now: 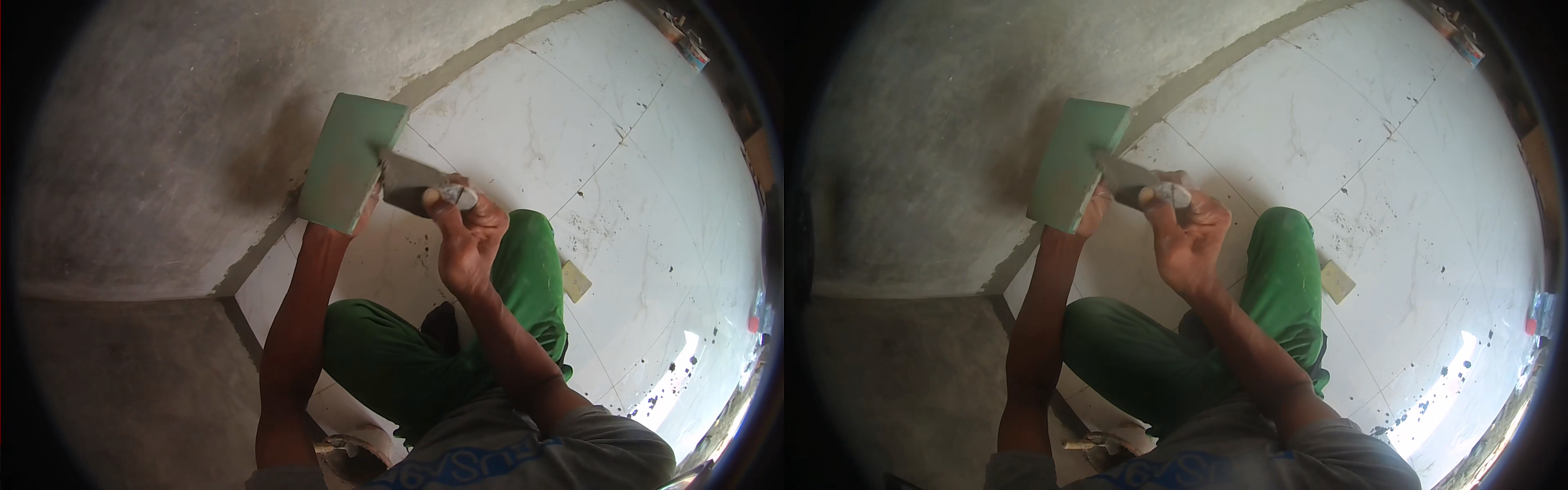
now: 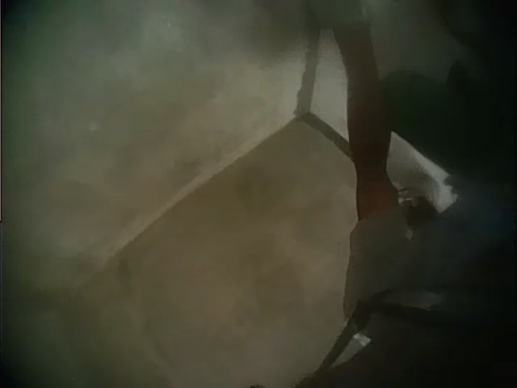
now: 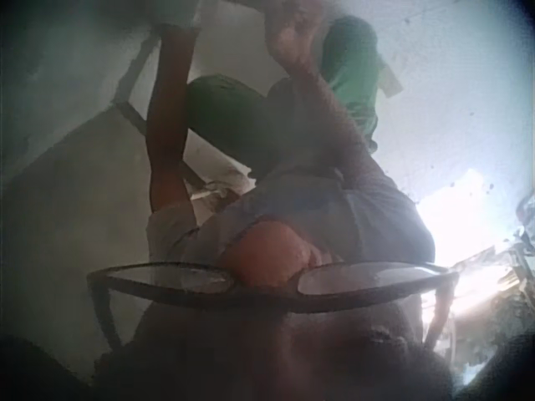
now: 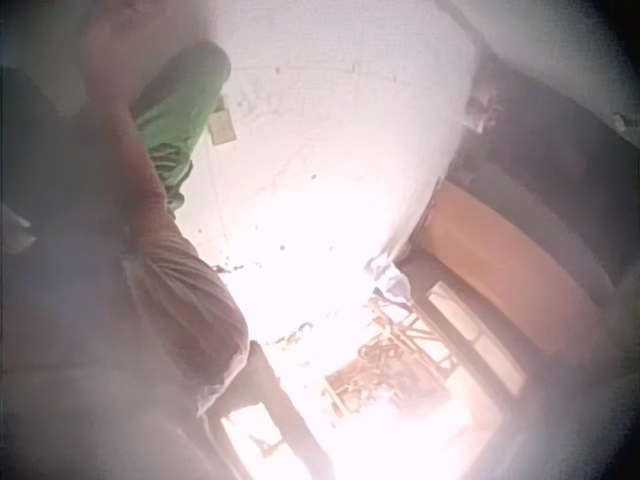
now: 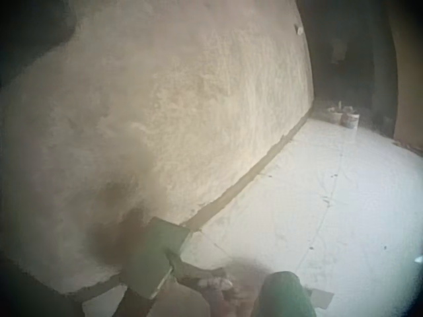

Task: The person applies grout to the seam between the floor tiles and the wall using a handheld float, then uses a small trowel and a cloth to refine the grout line.

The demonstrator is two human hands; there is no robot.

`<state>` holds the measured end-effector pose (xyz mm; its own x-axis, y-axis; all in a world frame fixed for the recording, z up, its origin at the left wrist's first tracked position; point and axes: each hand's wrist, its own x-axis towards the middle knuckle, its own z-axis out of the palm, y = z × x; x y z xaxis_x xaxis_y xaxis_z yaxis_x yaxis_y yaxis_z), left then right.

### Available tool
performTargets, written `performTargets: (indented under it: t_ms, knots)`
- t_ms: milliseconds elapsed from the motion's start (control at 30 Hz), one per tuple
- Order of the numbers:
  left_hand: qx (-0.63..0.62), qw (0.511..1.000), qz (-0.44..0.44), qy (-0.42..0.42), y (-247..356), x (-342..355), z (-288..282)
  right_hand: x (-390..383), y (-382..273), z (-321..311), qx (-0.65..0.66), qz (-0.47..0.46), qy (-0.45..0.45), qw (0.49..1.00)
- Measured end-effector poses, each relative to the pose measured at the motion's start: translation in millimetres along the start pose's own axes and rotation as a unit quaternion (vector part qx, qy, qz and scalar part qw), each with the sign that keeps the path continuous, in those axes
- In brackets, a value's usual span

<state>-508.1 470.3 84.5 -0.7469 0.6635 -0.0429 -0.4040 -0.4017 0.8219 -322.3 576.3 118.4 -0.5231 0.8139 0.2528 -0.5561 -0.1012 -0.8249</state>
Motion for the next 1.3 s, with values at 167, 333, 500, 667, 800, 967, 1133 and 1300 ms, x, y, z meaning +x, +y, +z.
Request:
performTargets:
  t_ms: [167, 333, 500, 667, 800, 967, 1133, 1300]
  knots:
    - [-0.176, 0.981, -0.075, -0.025, 15.9, -9.0, 32.6, 36.2, -4.5, -18.8, -0.02, 0.039, 0.08, 0.996]
    - [-0.07, 0.996, -0.044, 0.015, 23.4, -14.2, 41.9, 12.4, -4.0, -7.1, -0.055, 0.013, 0.018, 0.998]
    - [-0.13, 0.984, -0.028, -0.12, 18.7, -10.8, 31.0, 19.0, 2.5, -16.6, 0.027, 0.004, 0.038, 0.999]
    - [-0.142, 0.98, -0.089, -0.104, 19.0, -8.5, 24.3, 36.7, -1.9, -15.8, 0.027, 0.046, 0.072, 0.996]
    - [0.005, 0.999, -0.003, 0.045, 7.1, -1.4, 29.5, 9.1, 2.4, -0.1, -0.004, -0.012, 0.031, 0.999]
    - [-0.042, 0.997, -0.012, -0.056, 26.0, -18.5, 47.2, 20.4, 1.1, -15.3, -0.004, 0.018, 0.06, 0.998]
    - [0.224, 0.972, 0.053, 0.035, 31.7, -2.2, 32.9, -0.1, -7.8, -24.1, -0.09, 0.001, -0.06, 0.994]
    - [0.191, 0.975, 0.065, -0.09, 40.5, -4.2, 38.0, 30.4, -26.8, -46.6, 0.028, 0.133, 0.037, 0.99]
